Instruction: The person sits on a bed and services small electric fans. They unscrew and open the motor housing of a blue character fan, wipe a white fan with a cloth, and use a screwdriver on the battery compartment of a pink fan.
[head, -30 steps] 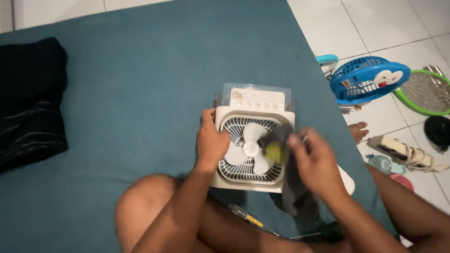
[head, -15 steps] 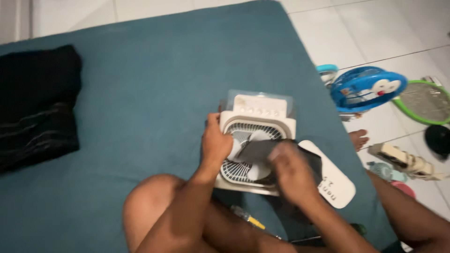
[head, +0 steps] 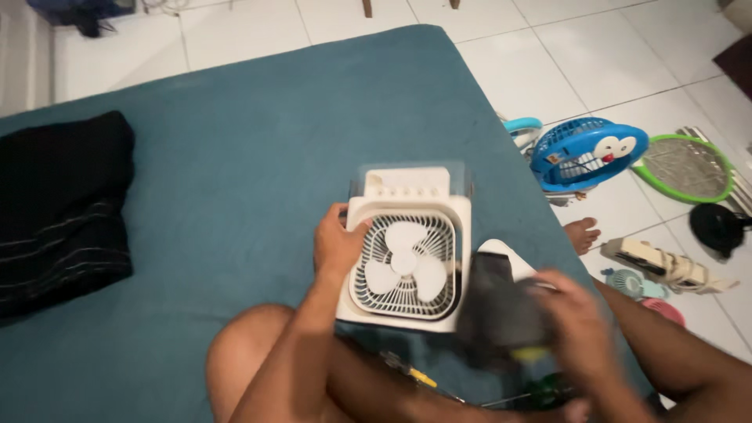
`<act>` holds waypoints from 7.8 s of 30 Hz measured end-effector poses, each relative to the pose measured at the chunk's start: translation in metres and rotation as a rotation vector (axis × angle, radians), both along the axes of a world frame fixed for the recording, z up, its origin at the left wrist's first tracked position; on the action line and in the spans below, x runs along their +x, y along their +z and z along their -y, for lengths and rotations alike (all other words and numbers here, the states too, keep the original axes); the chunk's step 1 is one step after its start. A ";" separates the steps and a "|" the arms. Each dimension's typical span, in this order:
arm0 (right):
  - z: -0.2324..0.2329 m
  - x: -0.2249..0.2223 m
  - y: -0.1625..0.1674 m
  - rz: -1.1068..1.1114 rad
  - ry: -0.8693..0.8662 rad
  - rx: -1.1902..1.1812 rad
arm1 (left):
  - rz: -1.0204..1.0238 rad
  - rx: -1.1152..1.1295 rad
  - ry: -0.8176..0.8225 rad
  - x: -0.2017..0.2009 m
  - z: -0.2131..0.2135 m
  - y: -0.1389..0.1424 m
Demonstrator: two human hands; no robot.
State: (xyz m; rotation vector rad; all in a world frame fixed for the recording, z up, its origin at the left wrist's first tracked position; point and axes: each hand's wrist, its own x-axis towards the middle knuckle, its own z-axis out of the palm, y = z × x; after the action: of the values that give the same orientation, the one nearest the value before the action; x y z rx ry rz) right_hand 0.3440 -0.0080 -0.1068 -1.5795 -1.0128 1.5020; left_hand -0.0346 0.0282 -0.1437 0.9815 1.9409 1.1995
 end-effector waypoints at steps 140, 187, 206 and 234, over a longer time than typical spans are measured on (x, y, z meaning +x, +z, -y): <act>-0.143 0.361 -0.054 0.886 0.043 -0.457 | -0.485 0.398 -0.780 0.387 -0.233 -0.013; -0.081 -0.067 0.136 -0.039 0.202 0.663 | -0.376 0.803 -0.541 0.111 0.018 0.159; -0.024 -0.088 0.024 0.139 0.263 0.277 | 1.499 0.649 -0.748 0.052 0.027 0.122; 0.046 -0.102 -0.011 0.289 1.027 0.150 | 1.388 0.661 -0.715 0.054 0.031 0.124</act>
State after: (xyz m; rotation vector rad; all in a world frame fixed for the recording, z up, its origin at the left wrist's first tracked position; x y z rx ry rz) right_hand 0.2424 -0.0544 -0.1179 -1.2085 -2.2678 1.7572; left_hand 0.0196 -0.0029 -0.0195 0.6569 0.0872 1.4376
